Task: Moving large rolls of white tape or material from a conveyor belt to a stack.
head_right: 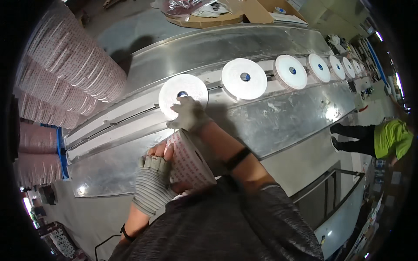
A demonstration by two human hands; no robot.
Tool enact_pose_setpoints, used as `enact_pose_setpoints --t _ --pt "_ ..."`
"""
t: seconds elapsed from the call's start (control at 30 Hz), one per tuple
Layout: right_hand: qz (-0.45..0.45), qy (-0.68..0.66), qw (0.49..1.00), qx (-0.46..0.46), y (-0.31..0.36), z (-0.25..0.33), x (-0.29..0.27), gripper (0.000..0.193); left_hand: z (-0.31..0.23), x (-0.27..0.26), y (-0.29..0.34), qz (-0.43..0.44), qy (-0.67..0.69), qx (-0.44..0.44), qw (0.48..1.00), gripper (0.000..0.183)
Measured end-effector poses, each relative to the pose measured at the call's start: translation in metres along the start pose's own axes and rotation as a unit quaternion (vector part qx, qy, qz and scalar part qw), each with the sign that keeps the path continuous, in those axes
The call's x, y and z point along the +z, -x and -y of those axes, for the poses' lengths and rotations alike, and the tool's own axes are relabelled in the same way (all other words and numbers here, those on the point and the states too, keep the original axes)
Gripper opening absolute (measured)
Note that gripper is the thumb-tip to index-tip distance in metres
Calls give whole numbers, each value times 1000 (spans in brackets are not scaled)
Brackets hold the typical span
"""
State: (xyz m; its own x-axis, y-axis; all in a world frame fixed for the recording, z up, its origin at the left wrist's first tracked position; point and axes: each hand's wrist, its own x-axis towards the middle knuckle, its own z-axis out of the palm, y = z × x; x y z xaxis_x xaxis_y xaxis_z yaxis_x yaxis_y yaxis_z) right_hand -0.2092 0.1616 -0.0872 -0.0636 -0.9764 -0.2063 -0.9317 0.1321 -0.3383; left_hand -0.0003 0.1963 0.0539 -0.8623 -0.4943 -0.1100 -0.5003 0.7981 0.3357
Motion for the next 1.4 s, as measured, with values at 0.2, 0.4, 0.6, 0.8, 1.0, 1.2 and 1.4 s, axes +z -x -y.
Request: enact_pose_setpoints --t 0.2,0.4,0.6,0.8,1.0,1.2,1.4 --pt "4 -492 870 -36 148 14 8 70 35 5 -8 -34 97 3 995 94" --pt "-170 -251 951 -69 137 38 8 76 83 24 4 -54 133 29 989 96" --pt "-108 -635 759 -97 24 32 14 79 52 8 28 -30 79 38 996 84" --pt "72 -19 997 -31 -52 80 2 85 48 -10 34 -115 -86 112 983 82" --pt "0 -654 752 -81 40 25 120 73 18 22 64 -220 36 -18 975 80" --pt "-120 -351 929 -7 135 123 18 84 66 25 61 -232 71 -100 965 70" --pt "-179 -359 913 -74 96 111 90 94 125 35 56 -229 281 -125 923 77"
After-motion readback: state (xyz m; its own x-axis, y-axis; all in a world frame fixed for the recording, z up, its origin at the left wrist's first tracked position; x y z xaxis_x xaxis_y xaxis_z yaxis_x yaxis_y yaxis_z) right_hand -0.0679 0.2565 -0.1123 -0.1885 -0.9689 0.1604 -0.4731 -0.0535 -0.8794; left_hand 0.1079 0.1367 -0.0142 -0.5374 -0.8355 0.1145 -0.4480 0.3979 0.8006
